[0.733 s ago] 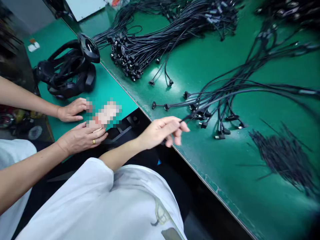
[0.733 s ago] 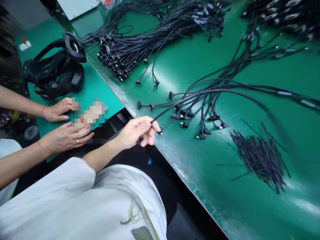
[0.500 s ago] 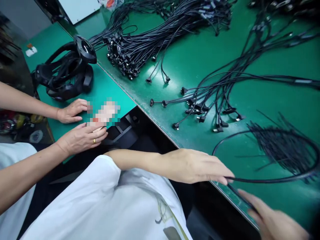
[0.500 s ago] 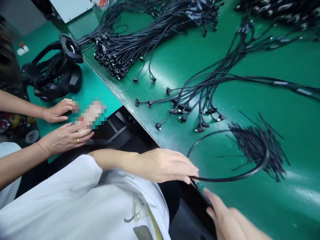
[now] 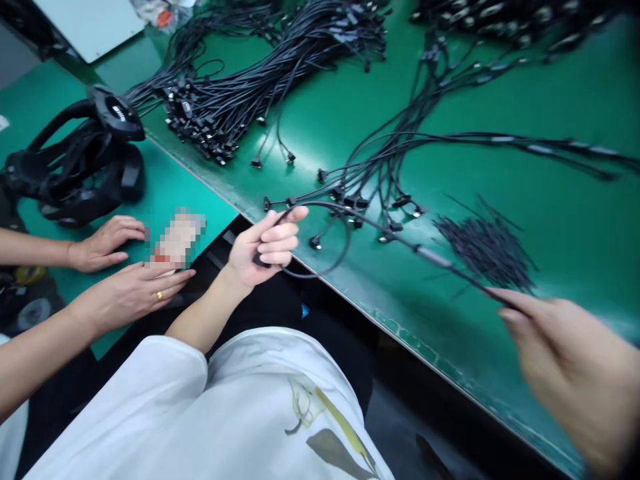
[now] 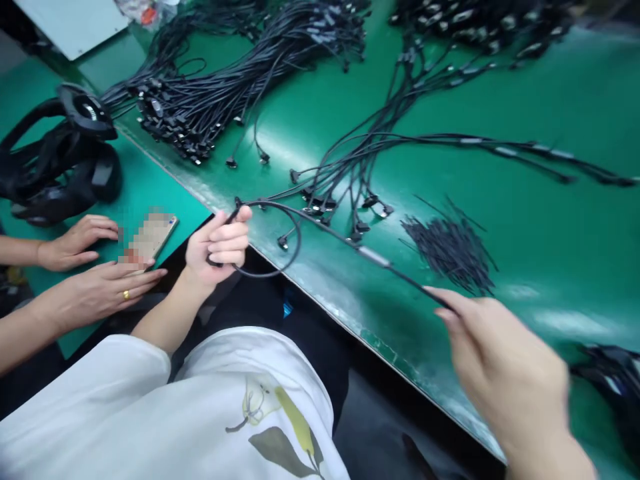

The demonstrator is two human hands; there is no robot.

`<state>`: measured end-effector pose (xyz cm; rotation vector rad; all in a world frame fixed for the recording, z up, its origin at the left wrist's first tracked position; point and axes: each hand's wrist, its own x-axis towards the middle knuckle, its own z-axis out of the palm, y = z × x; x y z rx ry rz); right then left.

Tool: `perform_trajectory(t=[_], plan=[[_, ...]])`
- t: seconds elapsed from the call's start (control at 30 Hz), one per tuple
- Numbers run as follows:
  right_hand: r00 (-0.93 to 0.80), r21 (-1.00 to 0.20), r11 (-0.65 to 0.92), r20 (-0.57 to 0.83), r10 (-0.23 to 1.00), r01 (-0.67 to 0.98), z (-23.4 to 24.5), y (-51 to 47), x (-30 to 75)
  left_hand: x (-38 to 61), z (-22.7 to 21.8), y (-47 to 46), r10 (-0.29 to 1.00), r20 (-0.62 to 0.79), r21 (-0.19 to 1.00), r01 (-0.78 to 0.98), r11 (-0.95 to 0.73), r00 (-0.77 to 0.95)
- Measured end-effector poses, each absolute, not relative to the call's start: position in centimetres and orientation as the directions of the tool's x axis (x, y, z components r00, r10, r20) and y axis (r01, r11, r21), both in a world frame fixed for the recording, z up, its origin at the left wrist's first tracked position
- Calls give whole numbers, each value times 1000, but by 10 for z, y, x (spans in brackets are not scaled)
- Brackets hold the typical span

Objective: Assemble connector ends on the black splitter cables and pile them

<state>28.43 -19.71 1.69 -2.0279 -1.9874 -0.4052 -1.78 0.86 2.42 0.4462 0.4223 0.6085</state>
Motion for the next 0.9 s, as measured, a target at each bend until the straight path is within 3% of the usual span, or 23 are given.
perform_trajectory(t=[0.1,0.2,0.33,0.43,0.53,0.7,0.9], plan=[[-100,132,48,422,901,990,21,-200,266,-10,28,13,665,-271,503,-487,714,696],[-193,229,120,333,923,966,17,-203,244,7,24,7,648,-215,558,-453,695,731],[-275,2,281,212,938,960,9,-205,210,34,16,-7,647,-152,697,-383,606,747],[-306,-108,326,168,937,939,14,-203,199,43,20,-12,648,-169,729,-348,589,743],[-260,-61,281,235,937,958,26,-203,217,36,33,-4,651,-217,635,-401,661,728],[26,136,-91,416,909,987,31,-212,278,7,50,16,758,-214,479,-610,632,617],[-104,68,85,356,929,994,13,-212,268,12,48,11,775,-174,618,-546,566,607]])
